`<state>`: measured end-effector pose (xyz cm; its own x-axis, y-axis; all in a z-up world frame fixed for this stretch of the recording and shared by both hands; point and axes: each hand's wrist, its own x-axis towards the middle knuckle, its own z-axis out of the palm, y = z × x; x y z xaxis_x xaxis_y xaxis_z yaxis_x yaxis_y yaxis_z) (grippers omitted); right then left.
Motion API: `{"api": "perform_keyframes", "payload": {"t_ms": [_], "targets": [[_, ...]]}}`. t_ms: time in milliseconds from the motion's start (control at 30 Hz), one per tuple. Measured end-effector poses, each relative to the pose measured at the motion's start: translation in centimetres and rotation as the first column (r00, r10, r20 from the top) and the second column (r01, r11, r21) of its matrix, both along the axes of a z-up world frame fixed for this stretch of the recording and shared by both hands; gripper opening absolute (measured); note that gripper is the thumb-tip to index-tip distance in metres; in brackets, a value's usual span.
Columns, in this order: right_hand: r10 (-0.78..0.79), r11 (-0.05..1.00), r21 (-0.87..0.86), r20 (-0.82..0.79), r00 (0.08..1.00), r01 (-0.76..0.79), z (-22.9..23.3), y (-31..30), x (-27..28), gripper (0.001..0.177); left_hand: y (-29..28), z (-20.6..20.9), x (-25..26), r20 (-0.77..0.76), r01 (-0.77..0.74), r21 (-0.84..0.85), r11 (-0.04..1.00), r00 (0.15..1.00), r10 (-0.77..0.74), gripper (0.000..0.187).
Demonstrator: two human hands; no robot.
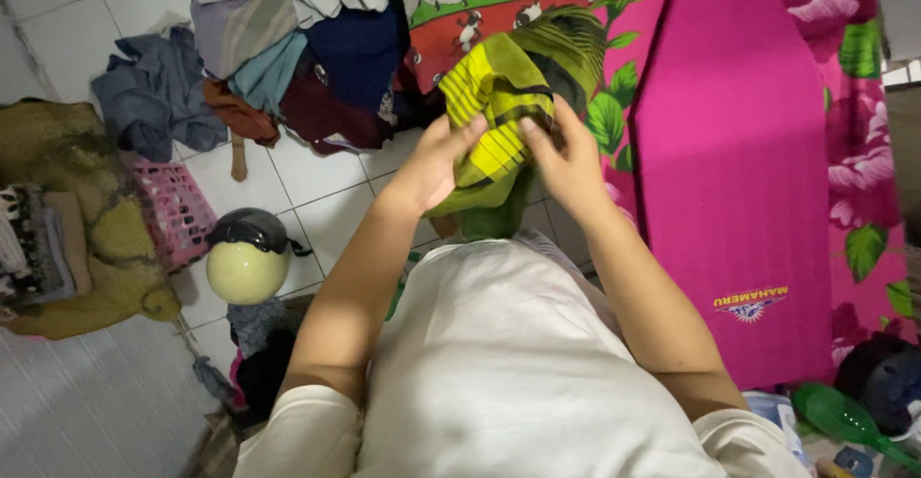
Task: The person picks up a striped fabric item from a pile, unfolds and aligns it on a padded surface, sprays it with liquid from a bottle, and smooths it using an iron.
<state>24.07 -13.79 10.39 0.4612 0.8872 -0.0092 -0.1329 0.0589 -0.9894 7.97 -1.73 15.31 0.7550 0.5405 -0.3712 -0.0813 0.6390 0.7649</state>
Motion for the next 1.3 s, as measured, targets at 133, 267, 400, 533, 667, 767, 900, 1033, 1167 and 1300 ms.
{"api": "perform_keyframes", "payload": {"t_ms": [133,267,400,533,667,767,900,1033,1167,1300], "targets": [[-0.166,0.986,-0.002,0.063,0.984,0.167,-1.8,-0.6,3.2,0.029,-0.5,-2.9,-0.1,-0.186,0.151,0.440,0.885,0.980,-0.075,0.037],[-0.217,0.975,-0.019,-0.304,0.928,0.222,1.2,-0.8,6.2,0.022,1.2,-2.3,0.1,-0.215,0.103,0.705,0.701,0.974,0.073,0.029],[-0.079,0.970,0.157,-0.518,0.852,0.185,4.6,-1.1,6.6,0.022,2.0,1.6,0.6,-0.090,0.041,0.746,0.664,0.995,0.039,0.029],[-0.062,0.990,0.076,-0.531,0.845,0.120,7.1,-0.8,5.2,0.024,-1.5,1.2,2.1,-0.311,0.305,0.950,0.062,0.937,0.161,0.053],[-0.056,0.979,0.137,-0.521,0.852,0.148,7.6,-0.4,4.8,0.023,-1.9,-2.8,3.2,-0.435,0.369,0.874,0.315,0.883,0.173,0.028],[-0.080,0.970,0.189,-0.352,0.932,0.154,7.4,-0.4,5.5,0.013,-1.6,-3.9,3.3,-0.494,0.369,0.685,0.628,0.869,0.028,0.042],[-0.115,0.990,0.102,0.235,0.965,0.093,7.3,-1.3,5.2,0.026,-1.0,-1.8,3.7,-0.138,-0.038,0.092,0.995,0.989,0.050,0.024],[-0.021,0.999,0.049,0.600,0.800,-0.011,7.3,-1.1,3.2,0.035,-1.6,-0.3,4.0,0.088,-0.107,-0.099,0.989,0.989,0.116,0.021],[-0.085,0.996,0.065,0.736,0.672,0.056,7.0,-0.3,1.3,0.031,-2.5,-0.3,4.4,-0.049,-0.060,0.198,0.978,0.996,0.071,0.027],[-0.068,0.996,0.092,0.814,0.577,-0.013,5.1,0.2,0.8,0.036,-3.2,-0.7,4.2,-0.263,-0.067,0.200,0.978,0.957,0.120,0.026]]}}
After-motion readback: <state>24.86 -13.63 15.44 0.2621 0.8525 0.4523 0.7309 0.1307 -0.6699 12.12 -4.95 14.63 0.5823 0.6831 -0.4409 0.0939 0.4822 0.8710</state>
